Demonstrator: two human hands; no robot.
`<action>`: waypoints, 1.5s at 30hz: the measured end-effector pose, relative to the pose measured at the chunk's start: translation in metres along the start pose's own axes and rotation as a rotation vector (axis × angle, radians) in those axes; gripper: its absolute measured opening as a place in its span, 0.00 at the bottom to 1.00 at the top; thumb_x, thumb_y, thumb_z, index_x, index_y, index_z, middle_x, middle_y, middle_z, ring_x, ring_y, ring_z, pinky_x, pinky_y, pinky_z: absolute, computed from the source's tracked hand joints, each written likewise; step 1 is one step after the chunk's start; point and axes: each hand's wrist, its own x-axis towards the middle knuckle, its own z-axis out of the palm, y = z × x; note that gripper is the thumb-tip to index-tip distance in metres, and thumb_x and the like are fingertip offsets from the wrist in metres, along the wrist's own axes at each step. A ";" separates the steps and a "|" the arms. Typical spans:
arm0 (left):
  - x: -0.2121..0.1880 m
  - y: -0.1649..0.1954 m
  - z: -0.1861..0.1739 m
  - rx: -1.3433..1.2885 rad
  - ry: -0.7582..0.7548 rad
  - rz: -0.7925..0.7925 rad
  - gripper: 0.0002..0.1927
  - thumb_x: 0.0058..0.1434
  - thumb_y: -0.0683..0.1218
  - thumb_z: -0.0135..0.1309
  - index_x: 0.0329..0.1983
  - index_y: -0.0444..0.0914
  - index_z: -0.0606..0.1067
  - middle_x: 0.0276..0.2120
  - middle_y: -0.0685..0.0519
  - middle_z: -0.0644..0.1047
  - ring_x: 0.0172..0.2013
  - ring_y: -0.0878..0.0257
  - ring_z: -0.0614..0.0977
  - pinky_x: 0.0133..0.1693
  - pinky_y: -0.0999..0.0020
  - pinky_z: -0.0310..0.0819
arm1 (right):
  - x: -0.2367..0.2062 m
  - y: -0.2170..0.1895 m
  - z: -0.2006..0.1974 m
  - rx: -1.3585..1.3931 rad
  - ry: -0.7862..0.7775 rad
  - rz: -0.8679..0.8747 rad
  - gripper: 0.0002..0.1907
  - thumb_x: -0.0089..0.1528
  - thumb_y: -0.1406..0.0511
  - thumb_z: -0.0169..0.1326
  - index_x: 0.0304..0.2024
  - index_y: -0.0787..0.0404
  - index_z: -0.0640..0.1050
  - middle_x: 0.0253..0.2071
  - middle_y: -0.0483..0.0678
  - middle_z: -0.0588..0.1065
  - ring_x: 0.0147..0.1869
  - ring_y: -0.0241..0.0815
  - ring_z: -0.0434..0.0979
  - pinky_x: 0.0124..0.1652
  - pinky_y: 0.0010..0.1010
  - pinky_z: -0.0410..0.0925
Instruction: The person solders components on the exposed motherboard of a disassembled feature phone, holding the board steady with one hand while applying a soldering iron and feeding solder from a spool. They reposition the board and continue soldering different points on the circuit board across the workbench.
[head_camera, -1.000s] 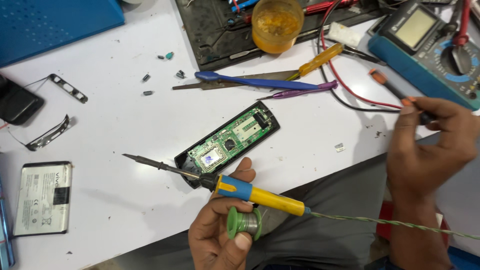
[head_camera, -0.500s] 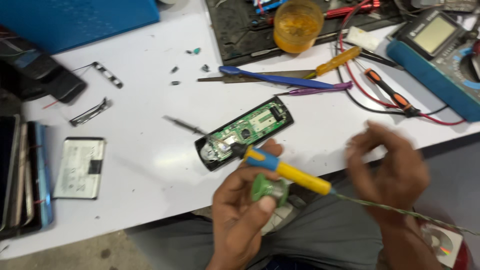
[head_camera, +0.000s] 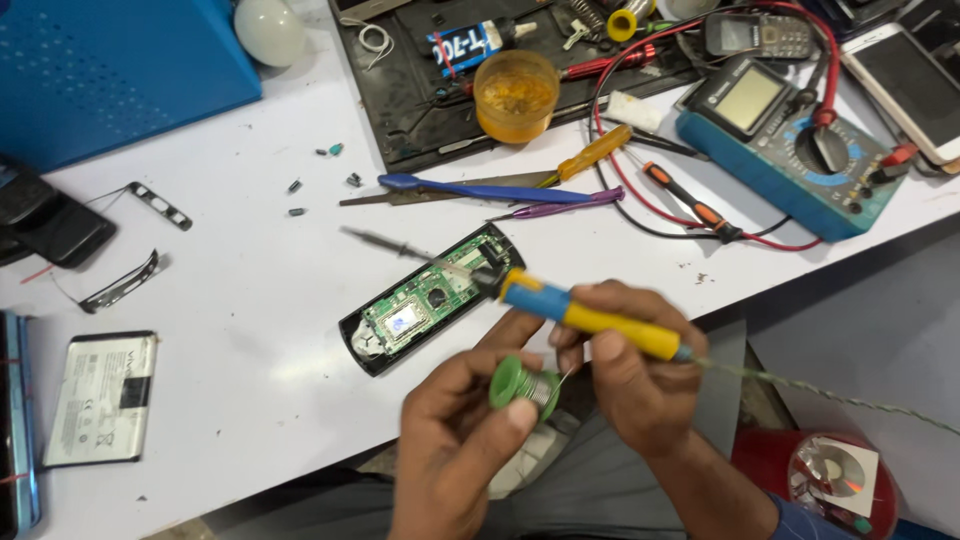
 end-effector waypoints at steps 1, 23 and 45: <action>-0.003 0.005 -0.004 0.081 -0.006 0.021 0.16 0.59 0.38 0.58 0.51 0.29 0.78 0.62 0.38 0.76 0.57 0.52 0.81 0.60 0.55 0.73 | 0.004 0.002 -0.003 0.080 0.063 0.001 0.18 0.72 0.64 0.53 0.60 0.70 0.72 0.41 0.56 0.78 0.40 0.40 0.78 0.41 0.29 0.74; 0.039 0.079 -0.109 1.443 0.476 0.449 0.12 0.57 0.44 0.64 0.43 0.38 0.81 0.39 0.52 0.81 0.42 0.56 0.78 0.44 0.60 0.73 | 0.036 0.009 -0.071 0.417 0.189 0.217 0.09 0.78 0.66 0.50 0.50 0.67 0.75 0.33 0.50 0.72 0.32 0.38 0.70 0.31 0.27 0.64; 0.064 0.099 -0.100 1.044 0.315 0.357 0.13 0.60 0.46 0.61 0.46 0.37 0.79 0.37 0.54 0.82 0.36 0.65 0.78 0.37 0.68 0.74 | 0.061 0.038 -0.075 0.386 0.145 0.269 0.13 0.75 0.62 0.50 0.52 0.67 0.75 0.31 0.54 0.74 0.30 0.42 0.69 0.32 0.31 0.63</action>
